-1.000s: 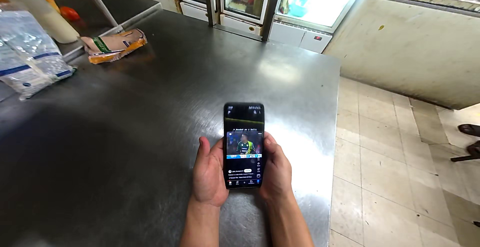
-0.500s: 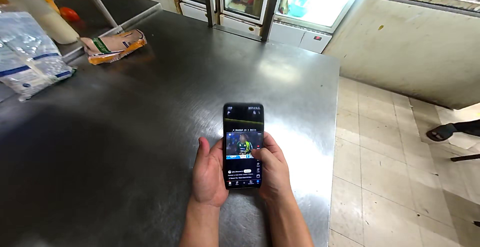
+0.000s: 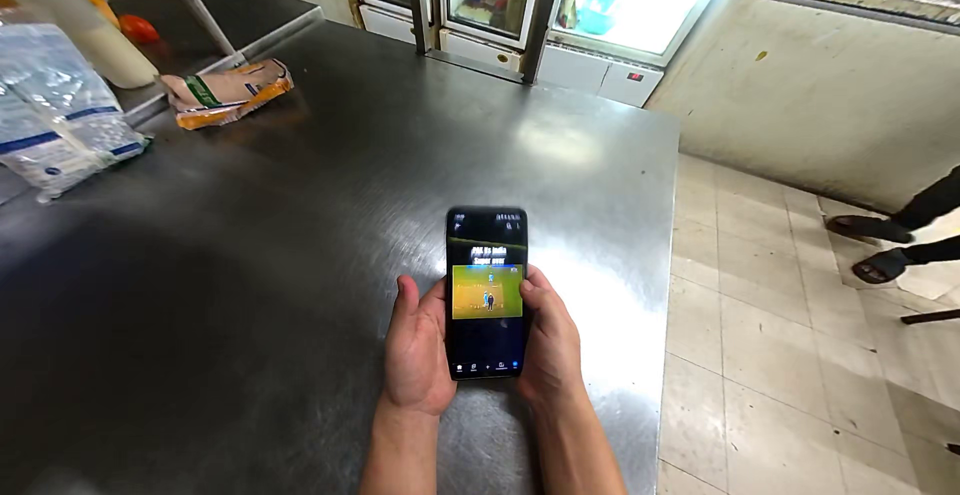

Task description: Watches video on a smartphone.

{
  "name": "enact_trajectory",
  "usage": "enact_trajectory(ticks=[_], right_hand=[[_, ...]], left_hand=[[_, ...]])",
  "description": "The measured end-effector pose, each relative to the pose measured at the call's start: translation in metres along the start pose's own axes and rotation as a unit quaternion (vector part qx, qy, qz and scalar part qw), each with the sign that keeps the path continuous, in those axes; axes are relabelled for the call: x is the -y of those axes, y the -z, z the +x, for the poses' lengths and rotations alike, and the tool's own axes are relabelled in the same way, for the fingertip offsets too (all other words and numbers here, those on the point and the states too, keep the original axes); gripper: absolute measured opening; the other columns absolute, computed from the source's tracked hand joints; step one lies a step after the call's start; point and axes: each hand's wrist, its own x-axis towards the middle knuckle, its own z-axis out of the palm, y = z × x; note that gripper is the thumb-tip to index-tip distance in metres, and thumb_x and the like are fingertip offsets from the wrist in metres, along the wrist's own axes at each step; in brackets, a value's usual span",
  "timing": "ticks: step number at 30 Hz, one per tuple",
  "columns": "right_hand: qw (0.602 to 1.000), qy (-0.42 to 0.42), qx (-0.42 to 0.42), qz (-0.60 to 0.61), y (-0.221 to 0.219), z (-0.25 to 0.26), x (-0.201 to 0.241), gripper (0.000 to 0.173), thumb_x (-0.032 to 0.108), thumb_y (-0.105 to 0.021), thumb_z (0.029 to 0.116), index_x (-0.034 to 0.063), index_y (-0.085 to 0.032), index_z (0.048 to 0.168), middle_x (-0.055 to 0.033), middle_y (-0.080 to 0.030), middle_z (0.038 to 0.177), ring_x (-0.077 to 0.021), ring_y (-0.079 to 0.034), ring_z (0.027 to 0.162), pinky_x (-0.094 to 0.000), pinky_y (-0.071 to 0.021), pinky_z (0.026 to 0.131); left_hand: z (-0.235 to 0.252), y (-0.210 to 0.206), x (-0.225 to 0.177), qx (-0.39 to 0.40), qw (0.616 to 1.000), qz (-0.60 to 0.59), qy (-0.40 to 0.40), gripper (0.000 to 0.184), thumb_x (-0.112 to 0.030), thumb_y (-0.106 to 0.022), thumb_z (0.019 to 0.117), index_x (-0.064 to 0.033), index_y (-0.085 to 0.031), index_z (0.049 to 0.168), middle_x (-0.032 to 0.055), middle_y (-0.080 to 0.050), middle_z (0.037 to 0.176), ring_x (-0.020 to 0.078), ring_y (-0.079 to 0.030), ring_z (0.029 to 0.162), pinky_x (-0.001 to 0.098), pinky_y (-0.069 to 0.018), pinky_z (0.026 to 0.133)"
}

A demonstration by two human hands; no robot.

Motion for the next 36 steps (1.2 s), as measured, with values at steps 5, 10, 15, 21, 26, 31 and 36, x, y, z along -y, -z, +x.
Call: enact_trajectory(ticks=[5,10,15,21,26,31,36], right_hand=[[1.0,0.002,0.008,0.012,0.0004,0.0007,-0.0007,0.033,0.031,-0.039,0.1017,0.0148,-0.066,0.114,-0.01,-0.071,0.092,-0.0156,-0.071,0.079,-0.0339,-0.0604,0.068],[1.0,0.002,0.006,0.009,0.0002,0.0001,-0.0002,0.033,0.03,-0.039,0.1017,0.015,-0.066,0.114,-0.0097,-0.071,0.092,-0.0156,-0.071,0.079,-0.0339,-0.0602,0.068],[1.0,-0.001,0.011,0.01,0.0004,-0.0002,-0.0001,0.034,0.031,-0.038,0.1022,0.0149,-0.066,0.115,-0.0093,-0.071,0.093,-0.0153,-0.071,0.08,-0.0343,-0.0605,0.068],[1.0,0.001,0.011,0.013,-0.0004,-0.0002,-0.0001,0.034,0.03,-0.037,0.1019,0.0148,-0.065,0.114,-0.0087,-0.071,0.093,-0.015,-0.071,0.079,-0.0337,-0.0604,0.067],[1.0,0.001,0.007,0.011,-0.001,-0.0003,-0.0001,0.035,0.029,-0.036,0.102,0.0147,-0.065,0.115,-0.0088,-0.071,0.093,-0.0149,-0.071,0.079,-0.0336,-0.0605,0.068],[1.0,0.002,0.008,0.014,-0.0011,-0.0002,0.0002,0.035,0.03,-0.037,0.1018,0.0142,-0.065,0.114,-0.0091,-0.071,0.093,-0.0151,-0.071,0.079,-0.034,-0.0603,0.067],[1.0,0.0,0.007,0.014,-0.0017,-0.0004,0.0006,0.035,0.03,-0.036,0.1016,0.0149,-0.065,0.114,-0.0087,-0.071,0.093,-0.0147,-0.071,0.08,-0.0338,-0.0604,0.068]], left_hand=[[0.0,0.0013,0.0,0.014,1.0,-0.008,-0.001,0.091,-0.083,-0.052,0.0819,-0.0141,-0.056,0.142,0.0143,-0.066,0.129,0.0258,-0.065,0.119,0.0472,-0.0534,0.101],[0.0,0.0019,0.0008,0.018,1.0,-0.007,-0.001,0.09,-0.083,-0.05,0.0835,-0.014,-0.055,0.142,0.0147,-0.066,0.129,0.0262,-0.065,0.12,0.0476,-0.053,0.101],[-0.0002,0.0011,0.0001,0.015,1.0,-0.004,-0.002,0.09,-0.083,-0.05,0.083,-0.014,-0.056,0.141,0.0144,-0.066,0.128,0.0261,-0.065,0.118,0.0474,-0.0539,0.1],[0.0001,0.0028,0.0003,0.023,1.0,-0.01,-0.001,0.091,-0.083,-0.051,0.0826,-0.0142,-0.055,0.142,0.0146,-0.065,0.13,0.0267,-0.065,0.119,0.0476,-0.0534,0.101],[-0.0001,0.0026,0.0,0.018,1.0,-0.008,-0.001,0.09,-0.083,-0.049,0.0833,-0.0143,-0.055,0.141,0.0143,-0.066,0.129,0.0262,-0.065,0.119,0.0474,-0.0537,0.1],[-0.0002,0.0027,0.0005,0.016,1.0,-0.005,-0.003,0.09,-0.083,-0.048,0.0842,-0.0139,-0.056,0.141,0.0142,-0.066,0.13,0.026,-0.065,0.119,0.0471,-0.0532,0.101],[-0.0002,0.002,-0.0001,0.015,1.0,-0.006,-0.002,0.09,-0.083,-0.05,0.0832,-0.0142,-0.056,0.141,0.0145,-0.066,0.129,0.0263,-0.065,0.119,0.0472,-0.0535,0.101]])
